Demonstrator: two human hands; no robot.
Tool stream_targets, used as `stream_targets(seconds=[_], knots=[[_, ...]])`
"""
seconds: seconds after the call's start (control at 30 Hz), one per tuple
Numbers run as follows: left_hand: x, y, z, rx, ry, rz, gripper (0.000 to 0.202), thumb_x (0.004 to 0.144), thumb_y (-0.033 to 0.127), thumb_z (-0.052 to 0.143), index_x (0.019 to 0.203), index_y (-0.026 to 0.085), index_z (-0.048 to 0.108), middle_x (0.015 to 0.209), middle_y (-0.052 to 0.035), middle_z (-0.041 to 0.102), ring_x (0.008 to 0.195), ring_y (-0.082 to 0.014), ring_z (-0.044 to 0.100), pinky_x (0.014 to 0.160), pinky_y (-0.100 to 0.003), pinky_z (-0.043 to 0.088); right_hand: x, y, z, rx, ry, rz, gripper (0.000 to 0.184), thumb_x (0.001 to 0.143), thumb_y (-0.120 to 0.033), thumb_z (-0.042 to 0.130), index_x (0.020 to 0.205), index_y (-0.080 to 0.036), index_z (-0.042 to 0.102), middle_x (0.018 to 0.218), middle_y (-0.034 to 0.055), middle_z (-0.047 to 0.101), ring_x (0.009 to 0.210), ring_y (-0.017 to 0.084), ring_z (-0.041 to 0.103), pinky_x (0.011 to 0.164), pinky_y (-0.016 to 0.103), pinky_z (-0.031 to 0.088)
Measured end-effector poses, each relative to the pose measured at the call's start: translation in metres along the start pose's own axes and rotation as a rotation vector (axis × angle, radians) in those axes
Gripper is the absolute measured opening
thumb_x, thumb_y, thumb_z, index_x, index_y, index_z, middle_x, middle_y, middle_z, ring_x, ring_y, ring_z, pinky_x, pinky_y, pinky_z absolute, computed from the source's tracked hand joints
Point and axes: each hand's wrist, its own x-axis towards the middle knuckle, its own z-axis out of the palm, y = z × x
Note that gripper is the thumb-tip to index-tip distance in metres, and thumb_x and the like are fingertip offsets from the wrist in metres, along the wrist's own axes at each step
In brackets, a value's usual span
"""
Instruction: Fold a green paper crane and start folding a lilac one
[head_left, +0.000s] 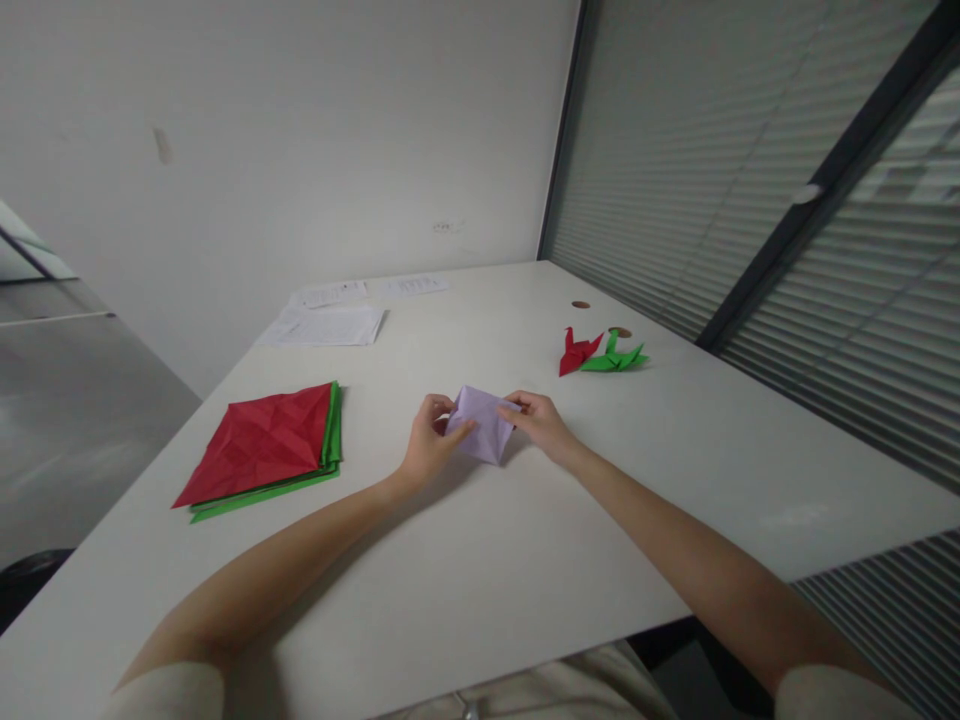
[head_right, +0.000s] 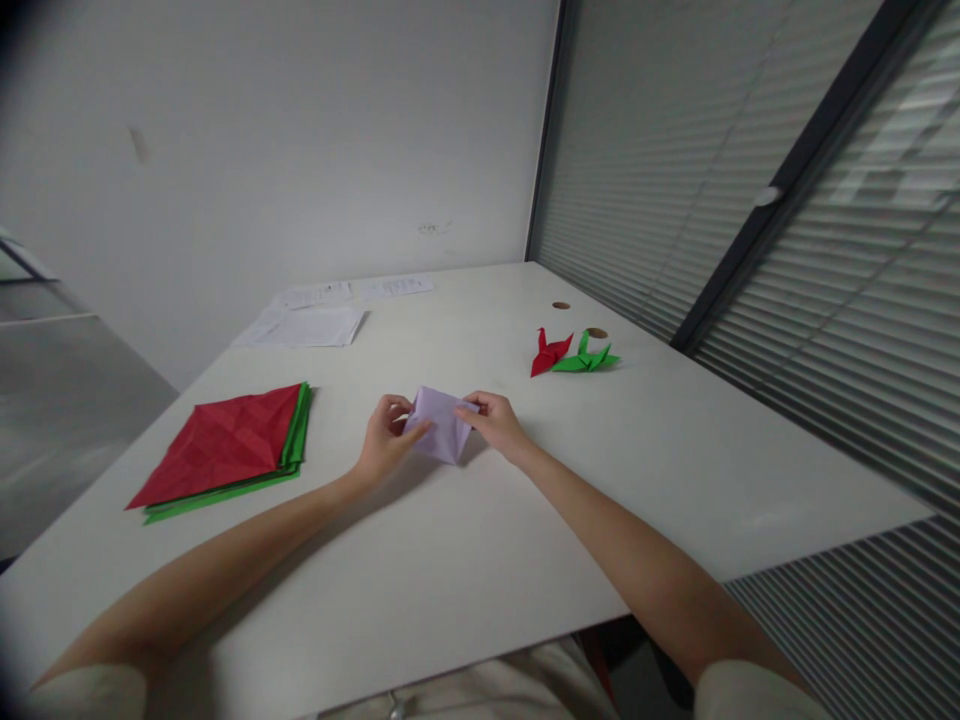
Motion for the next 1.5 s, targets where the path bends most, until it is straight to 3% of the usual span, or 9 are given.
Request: stream_targets(seconds=[0.1, 0.3, 0.43, 0.53, 0.7, 0.93, 1.1, 1.5], knots=[[0.002, -0.002, -0.004, 0.09, -0.006, 0.081, 0.033, 0.064, 0.03, 0.08, 0.083, 0.019, 0.055, 0.081, 0.0, 0.06, 0.067, -0.0112, 0.056, 0.061, -0.021, 0.043, 0.0, -0.001, -0.003, -0.014, -0.03, -0.015, 0.033, 0.058, -0.044, 0.079, 0.071, -0.017, 0.065, 0.066, -0.0008, 0.065, 0.059, 0.012, 0.057, 0.058, 0.026, 0.045], [-0.003, 0.005, -0.004, 0.274, -0.174, 0.185, 0.03, 0.069, 0.032, 0.077, 0.091, 0.019, 0.063, 0.086, -0.002, 0.065, 0.071, -0.013, 0.057, 0.063, -0.023, 0.044, -0.004, -0.012, -0.007, -0.067, -0.185, -0.054, 0.035, 0.06, -0.042, 0.08, 0.081, -0.016, 0.069, 0.074, 0.0017, 0.069, 0.065, 0.014, 0.06, 0.061, 0.026, 0.046], [0.0, 0.008, -0.002, 0.156, -0.081, 0.201, 0.032, 0.069, 0.037, 0.076, 0.089, 0.018, 0.059, 0.09, -0.004, 0.063, 0.083, -0.0158, 0.06, 0.066, -0.024, 0.048, -0.005, -0.014, -0.006, 0.02, -0.104, -0.082, 0.034, 0.061, -0.046, 0.079, 0.075, -0.017, 0.068, 0.07, 0.0003, 0.067, 0.062, 0.014, 0.059, 0.059, 0.026, 0.046], [0.005, 0.004, -0.004, 0.098, -0.047, 0.156, 0.031, 0.072, 0.043, 0.073, 0.076, 0.016, 0.057, 0.083, -0.004, 0.064, 0.076, -0.0146, 0.059, 0.064, -0.024, 0.048, -0.005, -0.014, -0.006, 0.048, -0.05, -0.088, 0.035, 0.06, -0.046, 0.08, 0.073, -0.018, 0.066, 0.069, -0.0003, 0.066, 0.062, 0.014, 0.058, 0.058, 0.026, 0.046], [0.007, 0.003, -0.007, 0.223, -0.11, 0.213, 0.026, 0.079, 0.041, 0.066, 0.079, 0.016, 0.064, 0.079, -0.0028, 0.065, 0.07, -0.0126, 0.057, 0.064, -0.024, 0.045, -0.006, -0.015, -0.006, 0.003, -0.076, -0.092, 0.041, 0.06, -0.054, 0.077, 0.074, -0.017, 0.064, 0.069, 0.0009, 0.064, 0.062, 0.014, 0.057, 0.056, 0.026, 0.045], [-0.003, 0.02, -0.004, 0.445, -0.25, 0.343, 0.024, 0.085, 0.035, 0.057, 0.075, 0.015, 0.065, 0.07, -0.0018, 0.062, 0.064, -0.0112, 0.052, 0.061, -0.023, 0.041, -0.007, -0.022, -0.007, -0.102, -0.056, -0.205, 0.036, 0.068, -0.052, 0.072, 0.071, -0.017, 0.064, 0.069, 0.0023, 0.064, 0.066, 0.015, 0.056, 0.061, 0.027, 0.045], [-0.005, 0.02, -0.004, 0.47, -0.22, 0.359, 0.024, 0.085, 0.034, 0.056, 0.074, 0.014, 0.064, 0.069, -0.0019, 0.061, 0.062, -0.0107, 0.05, 0.059, -0.022, 0.04, -0.006, -0.021, -0.008, -0.096, -0.109, -0.183, 0.036, 0.064, -0.051, 0.075, 0.071, -0.017, 0.067, 0.07, 0.0035, 0.065, 0.067, 0.015, 0.057, 0.061, 0.027, 0.045], [-0.004, 0.016, -0.004, 0.418, -0.213, 0.34, 0.022, 0.086, 0.032, 0.056, 0.074, 0.015, 0.063, 0.073, -0.0037, 0.064, 0.068, -0.0127, 0.056, 0.061, -0.024, 0.042, 0.0, -0.018, -0.013, -0.029, -0.031, -0.082, 0.035, 0.054, -0.045, 0.082, 0.06, -0.016, 0.063, 0.056, -0.0017, 0.058, 0.054, 0.011, 0.05, 0.053, 0.025, 0.04]])
